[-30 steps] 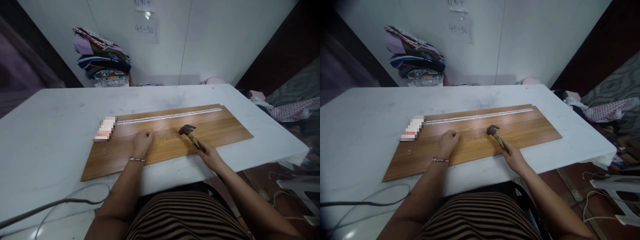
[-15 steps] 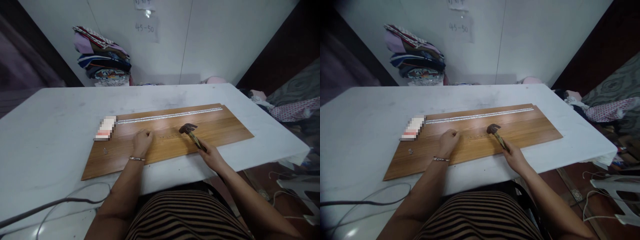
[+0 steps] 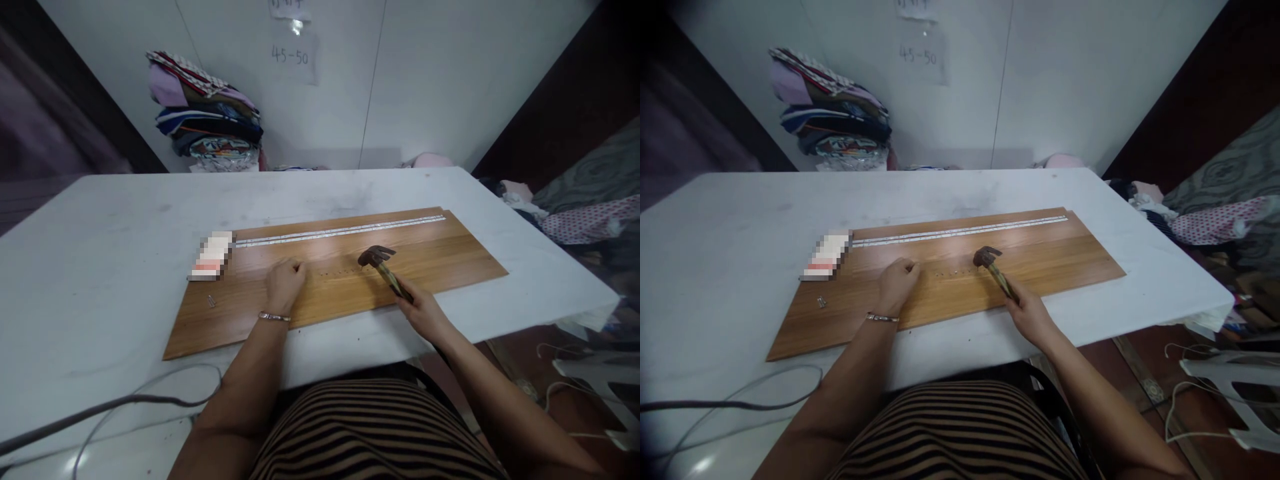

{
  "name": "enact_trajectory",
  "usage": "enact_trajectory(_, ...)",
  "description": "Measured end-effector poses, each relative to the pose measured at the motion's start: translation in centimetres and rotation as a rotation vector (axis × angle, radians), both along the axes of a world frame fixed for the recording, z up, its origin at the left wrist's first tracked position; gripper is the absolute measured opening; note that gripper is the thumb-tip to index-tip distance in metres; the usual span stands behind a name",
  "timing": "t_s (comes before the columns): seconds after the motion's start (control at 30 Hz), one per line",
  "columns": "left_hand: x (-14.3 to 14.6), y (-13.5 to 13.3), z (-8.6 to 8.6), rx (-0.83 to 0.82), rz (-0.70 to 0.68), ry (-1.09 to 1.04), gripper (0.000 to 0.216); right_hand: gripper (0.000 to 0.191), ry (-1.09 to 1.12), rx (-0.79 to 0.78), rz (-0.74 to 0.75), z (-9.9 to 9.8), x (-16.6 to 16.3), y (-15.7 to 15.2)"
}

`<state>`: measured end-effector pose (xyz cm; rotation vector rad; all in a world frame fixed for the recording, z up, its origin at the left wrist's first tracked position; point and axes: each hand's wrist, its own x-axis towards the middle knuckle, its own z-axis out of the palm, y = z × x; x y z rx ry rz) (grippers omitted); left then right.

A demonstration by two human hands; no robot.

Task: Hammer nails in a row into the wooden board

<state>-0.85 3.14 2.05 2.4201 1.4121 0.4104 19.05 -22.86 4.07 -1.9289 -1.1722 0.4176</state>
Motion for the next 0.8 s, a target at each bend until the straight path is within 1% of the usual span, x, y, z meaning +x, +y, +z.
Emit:
enact_trajectory(0.2,0.04,0.01,0.00,-0.007,0.000,0.014,0.033,0.057,0.012,-0.040,-0.006,-0.24,0.06,0.07)
enact_trajectory(0.4,0.01,-0.08,0.05,-0.007,0.004,0.025,0.035,0.058,0.009,0.000,0.005,0.07,-0.12,-0.03)
enact_trajectory(0.63,-0.01,-0.07,0.05,-0.007,0.003,0.015,0.034,0.056,0.028,-0.014,-0.001,-0.37,0.03,-0.04)
enact_trajectory(0.8,0.01,-0.17,0.28,-0.015,0.018,0.024,0.034,0.057,0.018,-0.005,-0.015,0.03,-0.04,-0.17)
